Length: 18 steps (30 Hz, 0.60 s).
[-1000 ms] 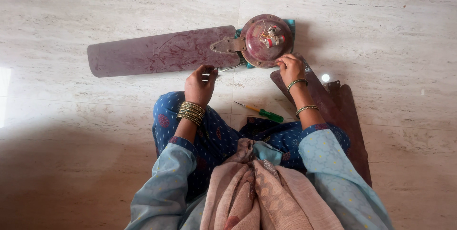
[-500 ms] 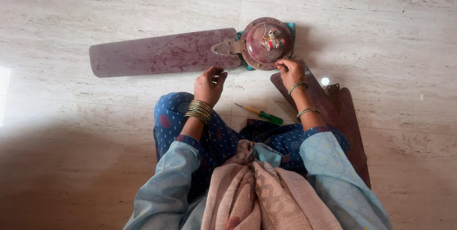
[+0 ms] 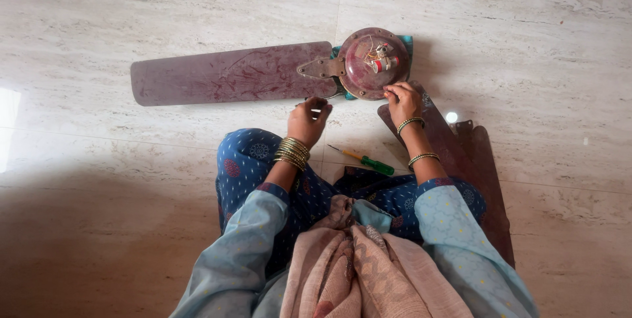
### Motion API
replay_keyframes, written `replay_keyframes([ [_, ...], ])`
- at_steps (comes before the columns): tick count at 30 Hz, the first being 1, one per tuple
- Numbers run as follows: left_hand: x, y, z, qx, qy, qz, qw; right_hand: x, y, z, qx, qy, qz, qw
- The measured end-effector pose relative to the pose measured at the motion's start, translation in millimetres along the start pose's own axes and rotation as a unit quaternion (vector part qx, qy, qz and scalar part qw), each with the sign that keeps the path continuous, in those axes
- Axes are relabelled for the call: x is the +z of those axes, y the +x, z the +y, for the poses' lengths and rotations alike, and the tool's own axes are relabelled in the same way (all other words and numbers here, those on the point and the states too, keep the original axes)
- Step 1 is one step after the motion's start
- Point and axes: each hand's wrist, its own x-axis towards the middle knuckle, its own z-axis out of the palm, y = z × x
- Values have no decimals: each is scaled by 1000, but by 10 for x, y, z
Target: The person sits on the floor and uses a screwdriver to attach fan blades to the motor housing. They place each blade onto the hub and tighten the screws to secure them in place.
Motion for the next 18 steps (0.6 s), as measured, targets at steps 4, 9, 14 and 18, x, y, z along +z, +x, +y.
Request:
replay_keyframes([
  [4,538,-17,-148,8,-46,-82,996,14,-12,46,6,-12,25,1000],
  [9,1076,93,-350,12,-56,-174,983,-7,-33,64,-3,-4,27,1000],
  [14,1524,136,-512,-1,-62,-271,960,-61,-48,17,18,28,6,999],
  [18,1782,172,-611,-14,-100,-308,946,-82,-39,-10,31,49,-8,998],
])
